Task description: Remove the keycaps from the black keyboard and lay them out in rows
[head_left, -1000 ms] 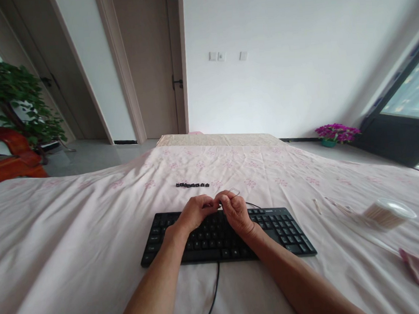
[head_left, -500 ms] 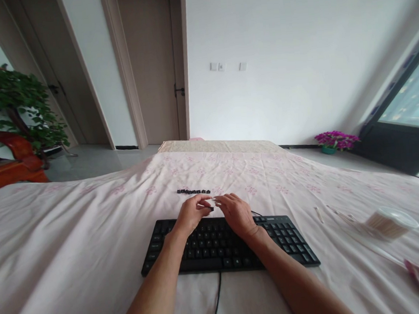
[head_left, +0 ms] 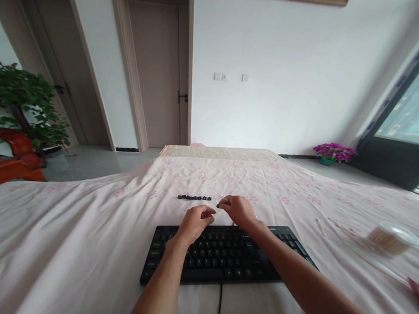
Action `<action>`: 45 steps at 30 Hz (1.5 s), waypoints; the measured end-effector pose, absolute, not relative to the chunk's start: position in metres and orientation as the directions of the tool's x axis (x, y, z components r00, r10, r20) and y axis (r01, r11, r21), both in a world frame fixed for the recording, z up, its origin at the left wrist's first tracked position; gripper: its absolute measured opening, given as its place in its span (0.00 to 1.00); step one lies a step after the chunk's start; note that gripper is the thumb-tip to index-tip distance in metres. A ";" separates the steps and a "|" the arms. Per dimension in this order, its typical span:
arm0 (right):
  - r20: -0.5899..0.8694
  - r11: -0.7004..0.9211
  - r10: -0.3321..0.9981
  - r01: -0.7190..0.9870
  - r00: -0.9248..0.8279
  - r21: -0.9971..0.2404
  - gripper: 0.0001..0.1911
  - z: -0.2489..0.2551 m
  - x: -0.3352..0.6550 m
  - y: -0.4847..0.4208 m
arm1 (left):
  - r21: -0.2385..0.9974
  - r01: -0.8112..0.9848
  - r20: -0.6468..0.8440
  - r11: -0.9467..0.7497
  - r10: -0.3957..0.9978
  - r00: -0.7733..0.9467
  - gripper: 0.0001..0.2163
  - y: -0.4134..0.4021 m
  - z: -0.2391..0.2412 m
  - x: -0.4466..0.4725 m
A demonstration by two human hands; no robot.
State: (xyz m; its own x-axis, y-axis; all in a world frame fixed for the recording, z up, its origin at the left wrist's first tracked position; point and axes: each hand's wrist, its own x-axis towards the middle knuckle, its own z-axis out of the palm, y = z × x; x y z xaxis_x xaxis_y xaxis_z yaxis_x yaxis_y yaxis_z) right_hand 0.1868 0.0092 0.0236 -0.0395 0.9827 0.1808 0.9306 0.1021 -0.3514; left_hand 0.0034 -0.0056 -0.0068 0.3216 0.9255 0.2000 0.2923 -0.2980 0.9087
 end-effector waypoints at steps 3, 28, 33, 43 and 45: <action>0.164 0.073 0.986 0.951 -0.024 -0.302 0.11 0.021 0.187 0.031 | 0.892 0.331 0.187 -0.308 0.918 0.351 0.09 -0.006 -0.007 0.004; 0.221 0.139 0.974 0.917 -0.058 -0.375 0.13 0.007 0.181 0.067 | 0.871 0.360 0.190 -0.335 0.904 0.382 0.10 -0.004 -0.008 0.004; 0.270 0.216 0.958 0.868 -0.099 -0.448 0.26 0.033 0.186 0.049 | 0.855 0.386 0.186 -0.346 0.900 0.394 0.09 -0.005 -0.007 0.004; 0.331 0.345 0.933 0.626 -0.145 -0.699 0.20 0.058 0.209 -0.014 | 0.792 0.450 0.199 -0.413 0.871 0.450 0.08 -0.006 -0.003 0.008; 0.275 0.294 0.955 0.505 -0.114 -0.811 0.15 0.054 0.209 -0.019 | 0.772 0.481 0.200 -0.417 0.876 0.438 0.08 -0.007 -0.002 0.011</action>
State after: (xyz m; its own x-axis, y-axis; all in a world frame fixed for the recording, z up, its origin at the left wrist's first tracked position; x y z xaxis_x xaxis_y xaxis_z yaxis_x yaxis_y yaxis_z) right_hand 0.2089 -0.0194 0.0540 -0.1144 0.9546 0.2752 0.5050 0.2944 -0.8113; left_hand 0.0106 -0.0072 -0.0023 0.4381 0.8763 0.2005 0.4806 -0.4168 0.7716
